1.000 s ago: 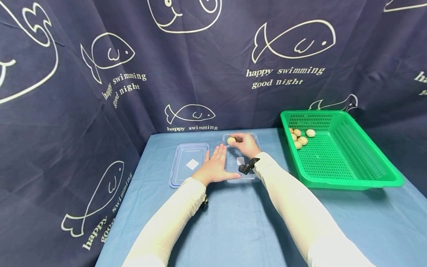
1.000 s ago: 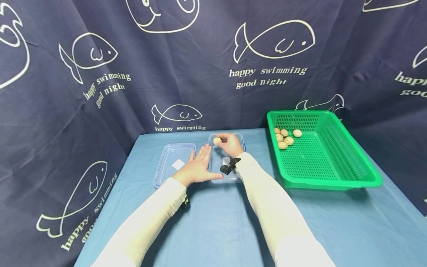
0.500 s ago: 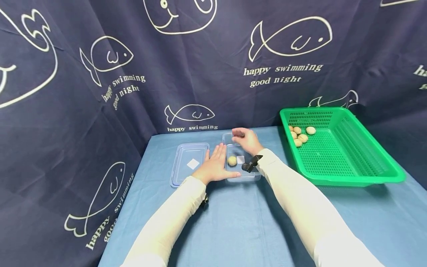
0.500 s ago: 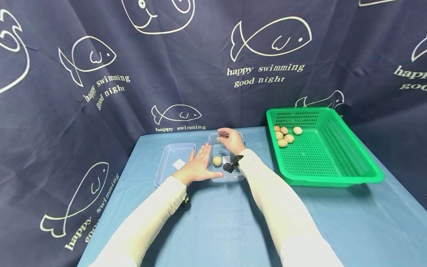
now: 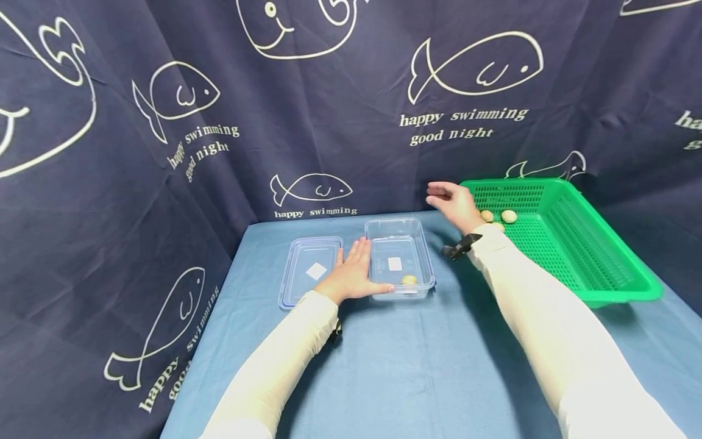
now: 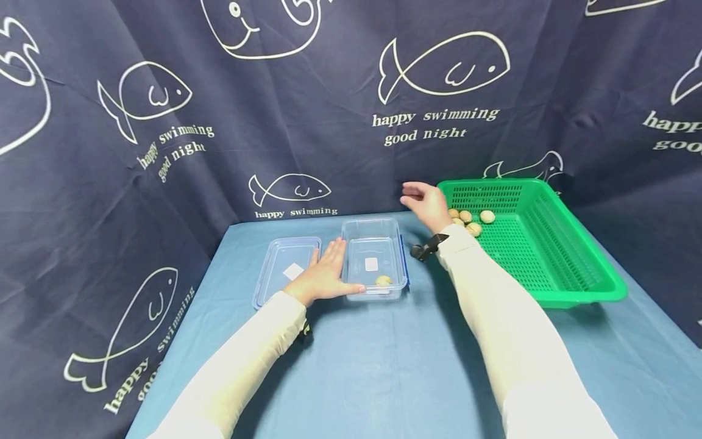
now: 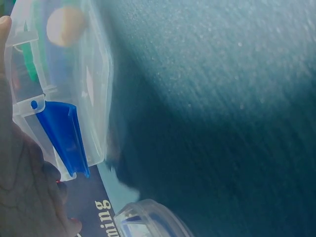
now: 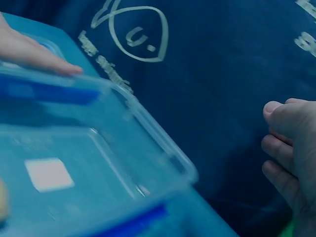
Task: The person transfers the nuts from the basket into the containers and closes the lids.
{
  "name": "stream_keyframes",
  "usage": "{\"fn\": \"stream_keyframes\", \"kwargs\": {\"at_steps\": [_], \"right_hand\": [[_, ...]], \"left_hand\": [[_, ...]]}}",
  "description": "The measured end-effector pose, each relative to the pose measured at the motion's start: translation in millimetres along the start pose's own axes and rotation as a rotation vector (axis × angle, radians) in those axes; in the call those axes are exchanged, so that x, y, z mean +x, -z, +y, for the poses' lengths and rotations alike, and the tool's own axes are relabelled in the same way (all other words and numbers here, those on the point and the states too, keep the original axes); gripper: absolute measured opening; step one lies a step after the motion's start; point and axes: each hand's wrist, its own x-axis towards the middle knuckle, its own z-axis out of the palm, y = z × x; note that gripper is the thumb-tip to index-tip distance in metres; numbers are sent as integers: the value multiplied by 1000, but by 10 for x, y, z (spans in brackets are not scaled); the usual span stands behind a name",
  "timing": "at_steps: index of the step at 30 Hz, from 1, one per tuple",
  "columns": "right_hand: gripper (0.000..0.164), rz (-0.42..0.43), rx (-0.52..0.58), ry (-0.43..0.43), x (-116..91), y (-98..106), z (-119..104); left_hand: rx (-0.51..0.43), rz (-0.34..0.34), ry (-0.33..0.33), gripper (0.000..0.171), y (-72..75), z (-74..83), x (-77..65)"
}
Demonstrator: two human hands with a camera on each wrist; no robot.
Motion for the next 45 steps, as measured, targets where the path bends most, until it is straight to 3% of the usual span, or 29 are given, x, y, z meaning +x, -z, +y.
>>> {"fn": "stream_keyframes", "kwargs": {"at_steps": [5, 11, 22, 36, 45], "right_hand": [[38, 64, -3, -22, -8, 304, 189], [41, 126, -82, -58, -11, 616, 367], [46, 155, -171, -152, -86, 1062, 783], [55, 109, -345, -269, -116, 1296, 1247], [63, 4, -367, -311, -108, 1329, 1432]], "left_hand": [[-19, -7, 7, 134, 1, -3, 3], [-28, -6, 14, 134, 9, -17, 2], [-11, -20, 24, 133, 1, 7, 4], [-10, -25, 27, 133, 32, 9, -14], [-5, -4, 19, 134, 4, -12, 2]]}}
